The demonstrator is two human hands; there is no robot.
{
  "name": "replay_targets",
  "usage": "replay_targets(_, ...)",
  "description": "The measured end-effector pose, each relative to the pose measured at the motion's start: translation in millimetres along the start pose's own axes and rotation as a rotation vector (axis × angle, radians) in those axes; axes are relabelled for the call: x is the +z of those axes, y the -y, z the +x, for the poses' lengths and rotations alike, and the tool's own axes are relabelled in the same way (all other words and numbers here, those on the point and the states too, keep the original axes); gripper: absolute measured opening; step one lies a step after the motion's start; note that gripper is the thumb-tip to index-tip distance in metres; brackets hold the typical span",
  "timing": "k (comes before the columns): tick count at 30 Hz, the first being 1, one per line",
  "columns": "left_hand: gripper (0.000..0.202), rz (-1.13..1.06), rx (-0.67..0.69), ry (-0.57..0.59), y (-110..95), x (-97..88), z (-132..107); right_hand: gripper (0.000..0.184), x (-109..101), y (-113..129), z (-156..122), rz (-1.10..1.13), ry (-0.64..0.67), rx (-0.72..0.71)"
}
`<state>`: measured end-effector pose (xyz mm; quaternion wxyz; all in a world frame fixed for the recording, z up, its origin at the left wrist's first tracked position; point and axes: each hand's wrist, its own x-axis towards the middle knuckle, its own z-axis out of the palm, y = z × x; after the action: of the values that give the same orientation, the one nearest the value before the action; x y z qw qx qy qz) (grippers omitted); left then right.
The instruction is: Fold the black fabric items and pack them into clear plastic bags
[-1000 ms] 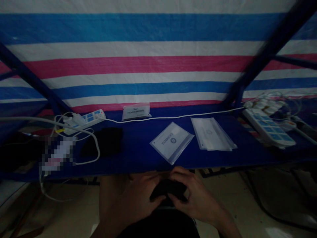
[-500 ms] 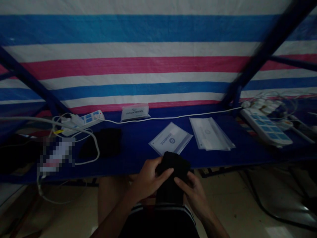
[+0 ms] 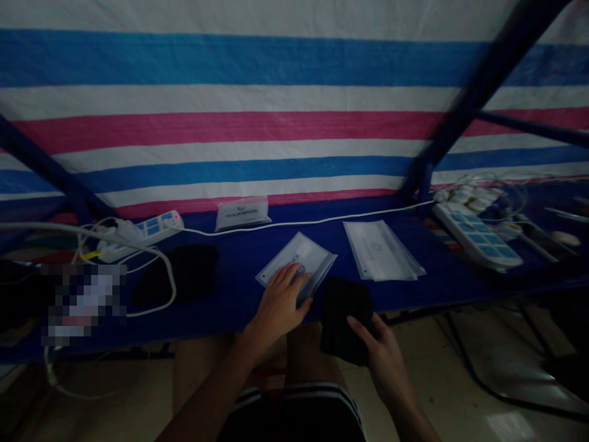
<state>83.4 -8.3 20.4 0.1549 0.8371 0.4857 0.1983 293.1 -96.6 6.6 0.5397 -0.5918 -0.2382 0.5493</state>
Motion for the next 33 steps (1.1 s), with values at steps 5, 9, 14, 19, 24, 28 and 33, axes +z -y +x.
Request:
replay_targets(5,0.040,0.139,-0.164,-0.060,1.8,-20.5,-16.5,0.069,21.6,-1.1,-6.1,-0.009,0.009,-0.025)
replay_targets(9,0.024,0.277,-0.231,-0.089,3.5,-25.3,-16.4,0.069,40.1,4.5,-2.4,-0.060,0.109,-0.060)
replay_targets(14,0.016,0.298,-0.194,-0.216,12.4,-20.0,-13.0,0.065,58.0,7.6,10.9,-0.135,0.207,-0.128)
replay_targets(19,0.020,0.122,-0.128,-0.268,22.7,-7.8,-15.1,0.065,64.6,2.9,22.2,-0.185,0.280,-0.180)
replay_targets(24,0.020,-0.093,-0.047,-0.381,27.4,0.1,-21.6,0.062,61.1,-2.7,33.6,-0.309,0.240,-0.261)
replay_targets(28,0.018,-0.144,0.018,-0.435,24.9,-0.4,-27.3,0.061,65.6,-5.5,36.6,-0.340,0.212,-0.291)
replay_targets(33,0.019,-0.245,0.042,-0.457,24.3,-1.4,-32.2,0.059,80.2,-5.4,35.9,-0.315,0.203,-0.347)
